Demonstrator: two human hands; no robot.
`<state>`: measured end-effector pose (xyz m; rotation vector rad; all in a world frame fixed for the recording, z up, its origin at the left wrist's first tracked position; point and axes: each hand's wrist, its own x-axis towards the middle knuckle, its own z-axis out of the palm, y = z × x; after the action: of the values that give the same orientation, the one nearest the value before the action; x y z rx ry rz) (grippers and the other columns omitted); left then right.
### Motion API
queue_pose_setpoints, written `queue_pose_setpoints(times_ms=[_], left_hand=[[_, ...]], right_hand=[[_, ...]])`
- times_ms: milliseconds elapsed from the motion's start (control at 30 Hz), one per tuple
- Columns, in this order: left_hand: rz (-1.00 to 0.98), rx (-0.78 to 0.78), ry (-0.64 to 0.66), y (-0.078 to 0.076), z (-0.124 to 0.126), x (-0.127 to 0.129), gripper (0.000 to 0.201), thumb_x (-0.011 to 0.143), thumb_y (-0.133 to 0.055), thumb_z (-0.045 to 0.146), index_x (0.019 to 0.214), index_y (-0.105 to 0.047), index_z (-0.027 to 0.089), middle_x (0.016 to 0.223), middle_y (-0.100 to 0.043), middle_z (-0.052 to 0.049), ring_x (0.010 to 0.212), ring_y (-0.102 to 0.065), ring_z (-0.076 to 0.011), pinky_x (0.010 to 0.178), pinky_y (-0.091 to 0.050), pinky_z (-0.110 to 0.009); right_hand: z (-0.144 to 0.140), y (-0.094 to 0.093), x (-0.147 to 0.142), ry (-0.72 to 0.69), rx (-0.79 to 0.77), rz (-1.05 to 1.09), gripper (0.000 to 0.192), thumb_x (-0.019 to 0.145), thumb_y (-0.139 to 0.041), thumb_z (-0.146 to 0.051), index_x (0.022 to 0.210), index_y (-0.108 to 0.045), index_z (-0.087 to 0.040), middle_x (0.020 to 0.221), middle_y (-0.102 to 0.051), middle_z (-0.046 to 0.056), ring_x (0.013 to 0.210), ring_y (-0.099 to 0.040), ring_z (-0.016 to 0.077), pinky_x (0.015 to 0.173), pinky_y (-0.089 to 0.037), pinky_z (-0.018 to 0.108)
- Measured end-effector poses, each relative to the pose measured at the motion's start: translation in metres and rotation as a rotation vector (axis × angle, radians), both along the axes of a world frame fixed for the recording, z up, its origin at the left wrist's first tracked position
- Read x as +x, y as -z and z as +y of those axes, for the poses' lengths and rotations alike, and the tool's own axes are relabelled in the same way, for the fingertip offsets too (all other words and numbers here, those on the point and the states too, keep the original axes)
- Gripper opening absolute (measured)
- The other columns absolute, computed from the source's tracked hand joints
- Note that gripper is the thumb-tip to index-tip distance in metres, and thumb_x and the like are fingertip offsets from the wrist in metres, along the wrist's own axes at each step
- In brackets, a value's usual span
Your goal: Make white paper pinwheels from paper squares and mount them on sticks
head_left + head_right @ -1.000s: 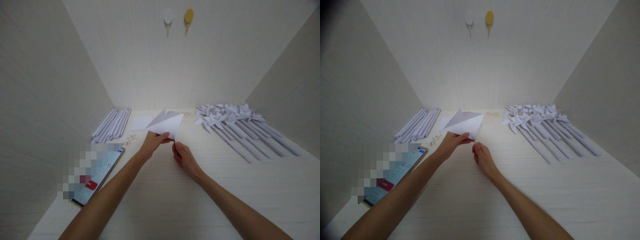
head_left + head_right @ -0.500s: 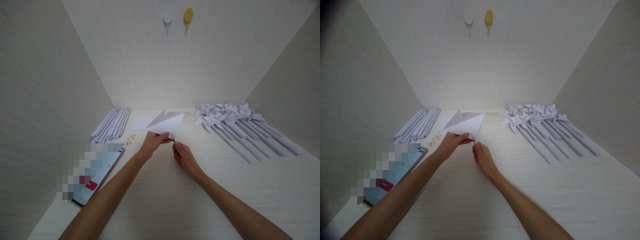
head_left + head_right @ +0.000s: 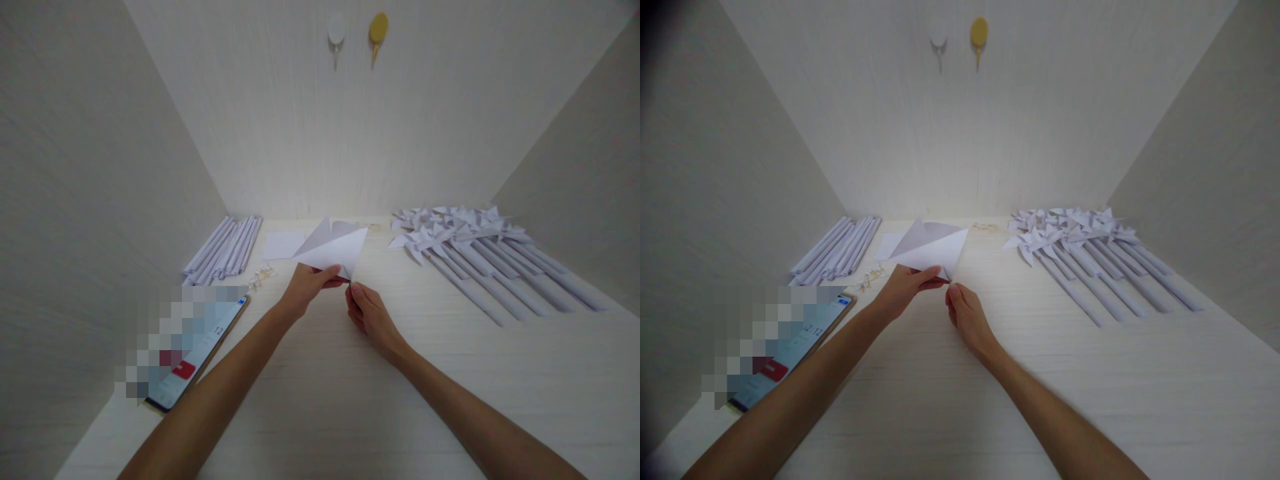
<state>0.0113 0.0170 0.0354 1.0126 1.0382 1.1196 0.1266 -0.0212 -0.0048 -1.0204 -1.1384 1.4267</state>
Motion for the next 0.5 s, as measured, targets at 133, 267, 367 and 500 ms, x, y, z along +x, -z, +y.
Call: queue_pose_setpoints(times_ms=[133,267,367,500], left_hand=[[0.006,0.004,0.013,0.0011,-0.0008,0.0001,0.015,0.057,-0.067,0.017,0.068,-0.061,0.01,0.064,-0.065,-0.003,0.056,-0.06,-0.0115,0.061,-0.052,-0.026],[0.019,0.017,0.017,0.0014,-0.0023,0.001,0.021,0.054,-0.07,0.018,0.071,-0.06,0.011,0.069,-0.065,-0.003,0.059,-0.06,-0.0115,0.06,-0.052,-0.025],[0.033,0.023,0.022,0.0015,-0.0034,0.002,0.021,0.054,-0.069,0.018,0.072,-0.06,0.012,0.071,-0.065,-0.003,0.061,-0.06,-0.0116,0.059,-0.051,-0.025],[0.059,0.019,0.019,0.0018,-0.0039,0.0028,0.02,0.056,-0.068,0.017,0.075,-0.061,0.012,0.07,-0.065,-0.002,0.061,-0.06,-0.0121,0.057,-0.05,-0.024]], right_hand=[[-0.0002,-0.0013,0.0003,-0.003,-0.008,0.013,0.035,0.077,-0.042,-0.046,0.056,-0.038,-0.018,0.039,-0.025,-0.01,0.032,-0.019,0.0028,0.031,-0.012,0.017],[0.0001,-0.0022,0.0003,-0.003,-0.022,0.028,0.035,0.075,-0.043,-0.048,0.056,-0.038,-0.019,0.038,-0.025,-0.011,0.032,-0.019,0.0027,0.031,-0.012,0.017],[0.0007,-0.0019,0.0003,-0.006,-0.023,0.04,0.035,0.075,-0.043,-0.048,0.057,-0.038,-0.019,0.038,-0.025,-0.011,0.031,-0.018,0.0027,0.031,-0.011,0.017],[0.001,-0.0015,0.001,-0.006,-0.029,0.046,0.035,0.075,-0.043,-0.048,0.056,-0.038,-0.019,0.039,-0.025,-0.011,0.032,-0.018,0.0025,0.031,-0.011,0.017]])
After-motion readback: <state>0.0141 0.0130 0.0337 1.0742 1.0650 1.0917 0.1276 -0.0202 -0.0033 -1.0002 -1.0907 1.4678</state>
